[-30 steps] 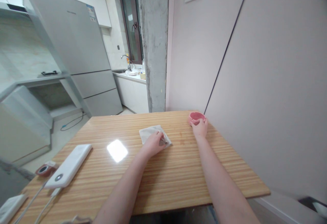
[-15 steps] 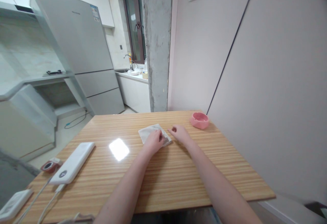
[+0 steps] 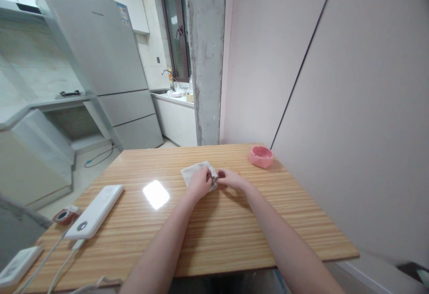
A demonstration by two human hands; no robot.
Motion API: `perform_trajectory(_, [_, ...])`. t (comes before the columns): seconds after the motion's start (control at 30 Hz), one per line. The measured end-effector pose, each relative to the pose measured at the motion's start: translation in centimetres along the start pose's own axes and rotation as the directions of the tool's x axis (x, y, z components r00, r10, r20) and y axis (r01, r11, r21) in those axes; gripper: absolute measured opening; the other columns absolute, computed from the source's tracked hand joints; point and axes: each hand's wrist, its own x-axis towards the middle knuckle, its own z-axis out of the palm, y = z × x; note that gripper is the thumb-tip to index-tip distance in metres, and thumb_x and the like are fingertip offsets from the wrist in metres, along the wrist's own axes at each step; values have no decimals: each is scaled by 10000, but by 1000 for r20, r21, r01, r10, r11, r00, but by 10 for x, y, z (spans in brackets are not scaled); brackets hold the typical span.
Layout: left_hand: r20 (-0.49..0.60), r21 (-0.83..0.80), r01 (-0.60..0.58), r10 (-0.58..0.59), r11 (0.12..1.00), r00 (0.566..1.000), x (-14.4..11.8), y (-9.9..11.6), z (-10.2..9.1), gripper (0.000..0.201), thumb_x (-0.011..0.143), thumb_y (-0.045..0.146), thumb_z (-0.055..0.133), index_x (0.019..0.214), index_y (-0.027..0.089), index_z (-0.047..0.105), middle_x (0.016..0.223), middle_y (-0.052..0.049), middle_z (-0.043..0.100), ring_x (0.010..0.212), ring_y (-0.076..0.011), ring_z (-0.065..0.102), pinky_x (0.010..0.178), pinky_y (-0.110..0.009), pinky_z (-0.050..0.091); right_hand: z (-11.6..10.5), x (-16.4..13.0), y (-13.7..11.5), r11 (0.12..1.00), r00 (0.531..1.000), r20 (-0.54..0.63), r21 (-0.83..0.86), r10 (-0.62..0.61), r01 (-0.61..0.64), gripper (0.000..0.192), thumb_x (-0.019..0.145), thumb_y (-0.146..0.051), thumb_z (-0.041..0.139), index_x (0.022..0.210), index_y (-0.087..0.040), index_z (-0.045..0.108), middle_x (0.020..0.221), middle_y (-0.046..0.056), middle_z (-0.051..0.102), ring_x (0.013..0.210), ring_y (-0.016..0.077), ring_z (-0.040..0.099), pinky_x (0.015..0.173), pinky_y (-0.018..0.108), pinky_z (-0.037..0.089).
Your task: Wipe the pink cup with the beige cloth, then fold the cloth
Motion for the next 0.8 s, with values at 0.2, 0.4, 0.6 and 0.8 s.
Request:
perform_trajectory(0.2, [-154, -501, -26, -59, 865, 986, 2, 6, -4, 167, 849, 332, 467, 761, 191, 457, 723, 12, 518, 694, -130, 496, 657, -257, 395, 8, 6, -8, 894, 993, -78, 434, -86, 111, 354, 579, -399, 790, 723, -198, 537, 753, -34, 608, 742, 135, 572, 721, 275, 444])
perform_trajectory(0.4, [-109, -821, 15, -183, 571, 977, 5, 8, -6, 301, 711, 442, 637, 713, 180, 491, 658, 35, 498, 636, -105, 484, 609, -224, 395, 9, 0, -17, 740, 995, -74, 666, -63, 96, 271, 585, -301, 775, 723, -208, 561, 742, -41, 625, 721, 120, 588, 712, 246, 471])
perform_trajectory(0.6, [-150, -972, -55, -426, 227, 892, 9, -16, -44, 355, 675, 449, 641, 882, 172, 559, 813, -7, 621, 747, -141, 592, 698, -249, 460, -17, 4, -13, 775, 913, -393, 610, 111, 168, 167, 755, -355, 502, 803, -215, 578, 717, -15, 643, 700, 162, 602, 672, 276, 499])
perform_trajectory(0.8, [-287, -594, 325, -571, 736, 769, 10, -69, -50, 401, 716, 289, 619, 1081, 140, 551, 1018, -124, 654, 852, -204, 643, 766, -311, 474, -52, 9, 13, 932, 715, -654, 363, 248, 9, 263, 812, -353, 491, 1036, -231, 552, 829, 27, 676, 795, 190, 649, 700, 299, 508])
